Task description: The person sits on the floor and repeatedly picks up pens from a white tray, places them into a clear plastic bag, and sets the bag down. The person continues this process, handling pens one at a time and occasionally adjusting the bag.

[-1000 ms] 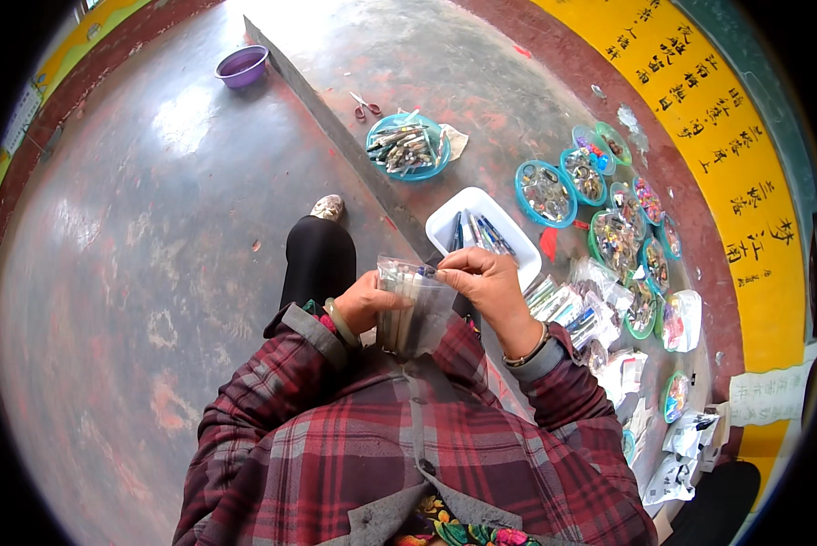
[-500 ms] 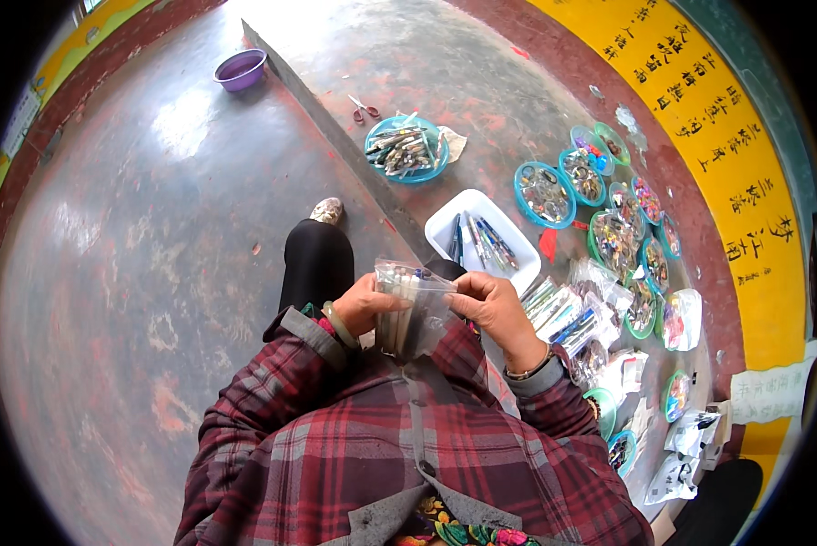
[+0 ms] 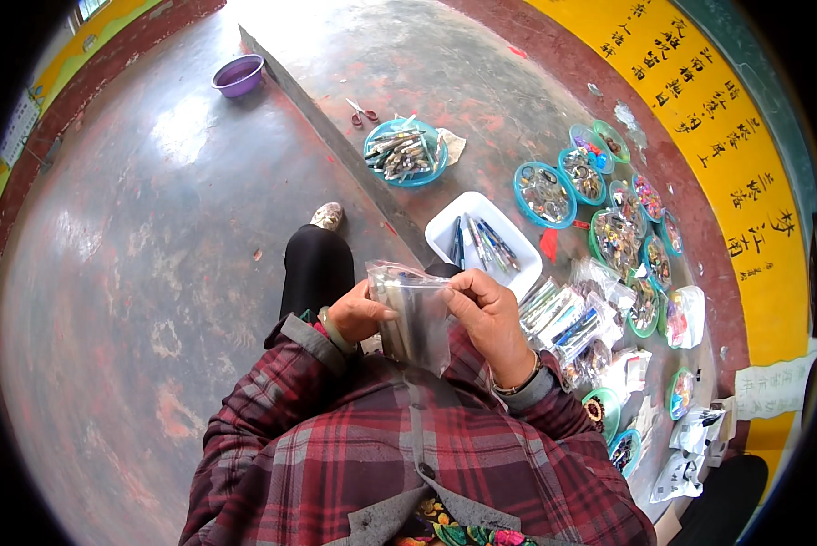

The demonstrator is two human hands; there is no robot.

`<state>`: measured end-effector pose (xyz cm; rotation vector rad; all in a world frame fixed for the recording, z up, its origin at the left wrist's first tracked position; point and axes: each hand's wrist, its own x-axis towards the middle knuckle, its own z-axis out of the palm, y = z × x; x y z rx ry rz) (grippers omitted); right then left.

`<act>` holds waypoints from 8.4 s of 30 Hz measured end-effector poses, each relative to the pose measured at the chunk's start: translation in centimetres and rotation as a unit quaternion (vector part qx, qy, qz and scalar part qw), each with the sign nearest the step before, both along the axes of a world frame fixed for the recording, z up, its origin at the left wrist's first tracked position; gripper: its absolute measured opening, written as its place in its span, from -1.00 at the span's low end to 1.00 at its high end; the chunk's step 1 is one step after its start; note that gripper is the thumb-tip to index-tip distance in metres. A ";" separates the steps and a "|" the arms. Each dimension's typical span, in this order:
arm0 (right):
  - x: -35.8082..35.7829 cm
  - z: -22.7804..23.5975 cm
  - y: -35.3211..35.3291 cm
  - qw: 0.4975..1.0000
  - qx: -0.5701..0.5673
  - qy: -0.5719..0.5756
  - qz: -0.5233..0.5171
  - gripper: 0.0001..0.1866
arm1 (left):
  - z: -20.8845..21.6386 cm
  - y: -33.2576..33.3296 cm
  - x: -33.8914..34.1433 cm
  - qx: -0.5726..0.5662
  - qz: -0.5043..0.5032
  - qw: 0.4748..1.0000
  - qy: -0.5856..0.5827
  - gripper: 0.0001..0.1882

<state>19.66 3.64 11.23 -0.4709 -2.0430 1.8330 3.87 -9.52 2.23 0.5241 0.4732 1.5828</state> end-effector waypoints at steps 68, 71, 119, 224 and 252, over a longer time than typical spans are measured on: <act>3.3 -15.5 17.2 0.922 -0.155 0.065 -0.349 -0.88 | -1.0 0.2 -1.5 -0.095 0.069 0.993 0.013 -0.44; 3.4 -9.5 16.8 0.938 -0.127 0.129 -0.296 -0.84 | -1.3 0.6 -0.9 -0.099 0.101 0.988 0.069 -0.42; -5.1 2.5 5.5 0.968 0.151 -0.098 0.173 -0.71 | -0.7 0.3 -0.5 -0.058 0.024 0.997 0.048 -0.42; -4.5 8.2 6.5 0.987 0.134 -0.015 0.086 -0.86 | 0.6 0.8 -0.6 -0.046 0.048 0.990 0.126 -0.34; -5.1 1.7 3.2 0.946 0.258 -0.101 0.168 -0.74 | -1.2 0.4 -0.8 -0.048 0.063 0.993 0.089 -0.40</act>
